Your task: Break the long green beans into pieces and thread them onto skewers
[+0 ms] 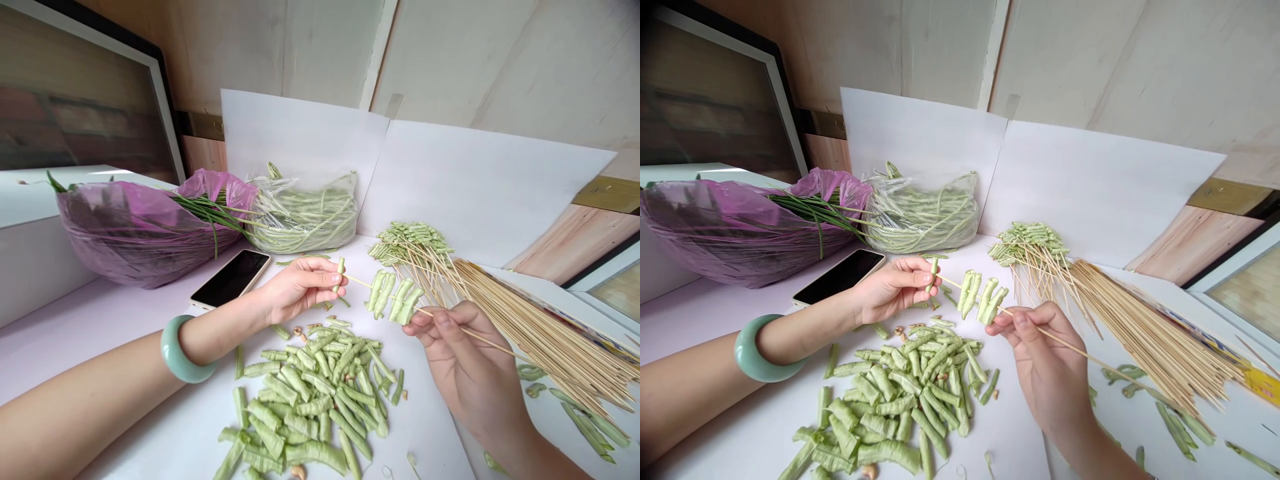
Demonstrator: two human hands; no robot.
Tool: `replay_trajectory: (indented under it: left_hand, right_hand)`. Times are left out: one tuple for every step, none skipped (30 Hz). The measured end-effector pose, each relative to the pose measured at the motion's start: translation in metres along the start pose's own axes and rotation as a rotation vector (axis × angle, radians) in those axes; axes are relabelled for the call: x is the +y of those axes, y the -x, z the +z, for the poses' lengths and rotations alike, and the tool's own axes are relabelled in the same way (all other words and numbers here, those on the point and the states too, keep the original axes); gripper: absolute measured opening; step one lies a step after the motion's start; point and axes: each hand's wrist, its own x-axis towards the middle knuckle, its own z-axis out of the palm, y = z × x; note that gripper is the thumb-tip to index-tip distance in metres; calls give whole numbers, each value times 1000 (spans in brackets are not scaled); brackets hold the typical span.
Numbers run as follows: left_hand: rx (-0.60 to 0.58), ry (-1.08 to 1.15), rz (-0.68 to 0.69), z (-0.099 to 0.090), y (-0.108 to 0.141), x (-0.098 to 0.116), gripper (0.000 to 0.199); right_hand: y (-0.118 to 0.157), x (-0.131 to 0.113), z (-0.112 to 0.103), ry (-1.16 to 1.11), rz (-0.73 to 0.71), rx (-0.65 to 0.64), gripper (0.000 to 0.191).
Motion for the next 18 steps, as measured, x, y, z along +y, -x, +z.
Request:
replay_trajectory:
  left_hand:
    - [-9, 27, -12, 0, 0, -2, 11]
    - [-17, 49, -21, 0, 0, -4, 10]
    - [-24, 66, -27, 0, 0, -5, 9]
    - [-29, 77, -32, 0, 0, -5, 9]
    - [-34, 83, -36, 1, 1, -5, 8]
    - [-36, 87, -37, 2, 1, -5, 8]
    - [-35, 89, -37, 2, 1, -5, 8]
    - [-32, 88, -36, 3, 2, -5, 7]
    - [-25, 85, -34, 4, 2, -5, 7]
    - [-17, 81, -33, 4, 2, -4, 7]
    - [-8, 78, -32, 4, 2, -4, 7]
    - [-1, 76, -34, 5, 3, -5, 7]
    - [2, 74, -35, 5, 3, -5, 8]
    - [2, 74, -33, 6, 3, -5, 8]
    - [0, 75, -30, 6, 3, -6, 8]
    - [-4, 75, -26, 7, 3, -7, 8]
    - [-6, 76, -23, 8, 3, -7, 8]
    - [-6, 77, -23, 8, 3, -8, 8]
  right_hand:
    - [0, 0, 0, -9, 14, 2, 14]
    - [0, 1, 0, -21, 32, 2, 14]
    - [0, 1, -1, -36, 52, 2, 14]
    - [0, 2, -1, -51, 71, 2, 14]
    - [0, 2, -2, -64, 88, 3, 15]
    - [0, 3, -2, -74, 100, 4, 15]
    - [0, 3, -2, -80, 111, 6, 16]
    - [0, 4, -2, -81, 119, 4, 16]
    - [0, 4, -2, -79, 125, 2, 17]
    - [0, 4, -2, -74, 129, 0, 17]
    - [1, 4, -2, -70, 131, 0, 18]
    - [1, 4, -2, -66, 132, -2, 18]
    - [1, 4, -2, -65, 131, -4, 19]
    - [1, 4, -2, -65, 130, -6, 19]
    - [1, 4, -2, -69, 128, -10, 19]
    - [2, 5, -2, -74, 128, -15, 19]
    - [2, 5, -2, -80, 128, -20, 18]
    - [3, 5, -2, -87, 127, -24, 17]
